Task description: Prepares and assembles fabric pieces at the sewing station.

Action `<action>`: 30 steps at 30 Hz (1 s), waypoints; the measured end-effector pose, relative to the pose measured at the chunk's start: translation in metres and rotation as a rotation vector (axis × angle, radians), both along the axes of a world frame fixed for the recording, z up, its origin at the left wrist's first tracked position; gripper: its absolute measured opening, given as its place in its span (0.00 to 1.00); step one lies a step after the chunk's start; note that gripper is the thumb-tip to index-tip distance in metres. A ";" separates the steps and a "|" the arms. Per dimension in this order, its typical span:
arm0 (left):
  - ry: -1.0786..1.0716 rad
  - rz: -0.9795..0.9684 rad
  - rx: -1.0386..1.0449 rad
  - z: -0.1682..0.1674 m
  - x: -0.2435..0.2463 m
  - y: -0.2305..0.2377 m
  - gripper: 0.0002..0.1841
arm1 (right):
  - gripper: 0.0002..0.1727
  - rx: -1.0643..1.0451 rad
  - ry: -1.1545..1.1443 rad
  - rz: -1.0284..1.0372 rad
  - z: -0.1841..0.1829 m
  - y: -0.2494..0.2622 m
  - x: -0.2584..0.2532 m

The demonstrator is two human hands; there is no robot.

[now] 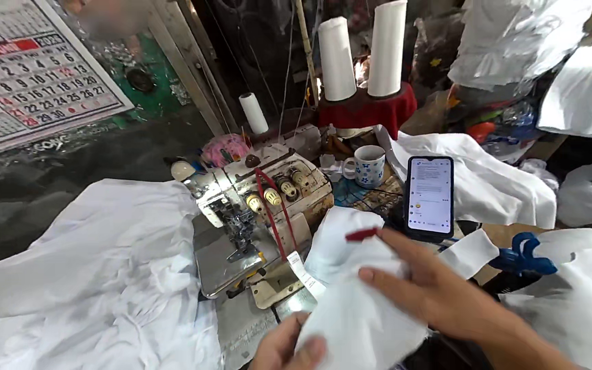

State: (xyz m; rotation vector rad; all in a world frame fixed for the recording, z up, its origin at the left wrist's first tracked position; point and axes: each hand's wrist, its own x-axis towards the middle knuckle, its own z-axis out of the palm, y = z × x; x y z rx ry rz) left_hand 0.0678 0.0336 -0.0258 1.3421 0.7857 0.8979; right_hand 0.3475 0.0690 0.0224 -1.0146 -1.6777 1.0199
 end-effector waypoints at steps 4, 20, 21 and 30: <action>-0.117 0.107 0.039 0.037 0.042 0.068 0.20 | 0.21 0.171 -0.136 -0.082 0.060 0.062 0.021; 0.827 0.394 0.261 -0.023 -0.101 -0.048 0.18 | 0.21 0.239 -0.399 -0.265 0.010 0.011 0.034; 0.936 0.393 0.169 -0.030 -0.120 -0.072 0.22 | 0.20 0.176 -0.315 -0.235 0.007 -0.003 0.030; 0.941 0.444 -0.419 -0.117 -0.118 -0.191 0.44 | 0.39 -0.527 -0.269 0.547 -0.170 -0.115 -0.097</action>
